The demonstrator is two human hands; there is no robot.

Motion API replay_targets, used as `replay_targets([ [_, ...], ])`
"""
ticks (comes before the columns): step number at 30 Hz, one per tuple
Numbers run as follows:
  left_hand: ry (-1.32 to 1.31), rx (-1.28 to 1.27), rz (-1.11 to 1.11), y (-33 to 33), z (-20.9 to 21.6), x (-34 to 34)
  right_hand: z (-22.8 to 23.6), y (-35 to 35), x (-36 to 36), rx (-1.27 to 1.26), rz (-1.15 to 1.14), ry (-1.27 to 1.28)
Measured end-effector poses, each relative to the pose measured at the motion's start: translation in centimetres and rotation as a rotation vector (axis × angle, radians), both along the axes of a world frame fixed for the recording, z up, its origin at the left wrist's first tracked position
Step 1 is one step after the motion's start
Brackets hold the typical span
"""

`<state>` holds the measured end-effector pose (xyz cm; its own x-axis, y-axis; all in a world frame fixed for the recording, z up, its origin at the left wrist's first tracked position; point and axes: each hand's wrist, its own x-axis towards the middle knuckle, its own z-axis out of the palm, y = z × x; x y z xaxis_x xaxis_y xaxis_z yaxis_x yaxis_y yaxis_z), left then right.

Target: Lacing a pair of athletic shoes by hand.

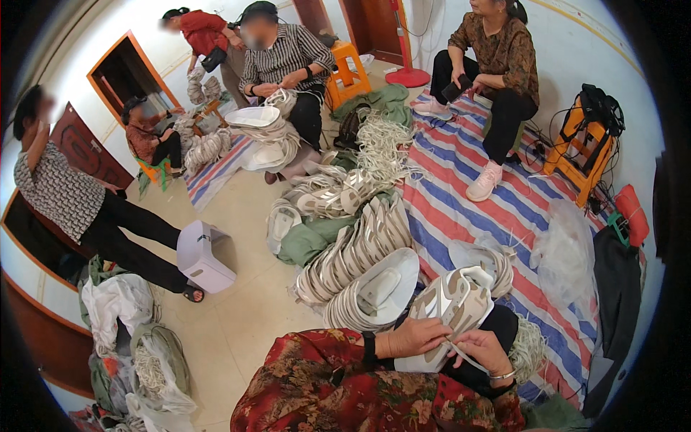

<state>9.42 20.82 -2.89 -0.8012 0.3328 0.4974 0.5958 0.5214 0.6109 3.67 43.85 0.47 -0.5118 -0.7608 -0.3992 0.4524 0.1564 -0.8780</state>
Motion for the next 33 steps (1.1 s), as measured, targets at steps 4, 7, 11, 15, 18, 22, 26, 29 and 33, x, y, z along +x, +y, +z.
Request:
replay_targets([
  [4,-0.017,-0.090,-0.058,-0.6,1.6,-0.1,-0.2,0.2,0.6,0.045,-0.013,0.025],
  [7,-0.047,-0.112,-0.081,-0.3,2.1,0.1,0.1,0.5,0.9,0.037,-0.011,0.010],
  [11,-0.241,-0.176,-0.076,0.5,2.0,0.1,-0.1,0.1,0.3,0.016,-0.002,0.062],
  [15,-0.350,-0.084,-0.013,1.0,2.2,-0.1,-0.1,-0.1,0.0,0.000,-0.022,-0.007],
  [18,-0.379,-0.020,-0.039,1.0,2.2,-0.2,-0.1,-0.2,0.2,0.000,-0.030,-0.005],
  [22,-0.344,-0.025,-0.007,1.2,1.5,-0.1,-0.1,-0.3,0.1,0.042,-0.019,0.017],
  [26,-0.348,0.032,0.012,0.8,1.9,0.2,-0.1,-0.3,0.2,-0.001,-0.041,0.015],
  [29,-0.320,0.082,0.139,0.0,3.5,0.4,-0.1,-0.3,0.2,0.010,-0.043,0.015],
  [33,-0.211,-0.073,0.117,0.1,3.1,-0.1,0.2,-0.4,0.1,0.050,-0.025,0.040],
])
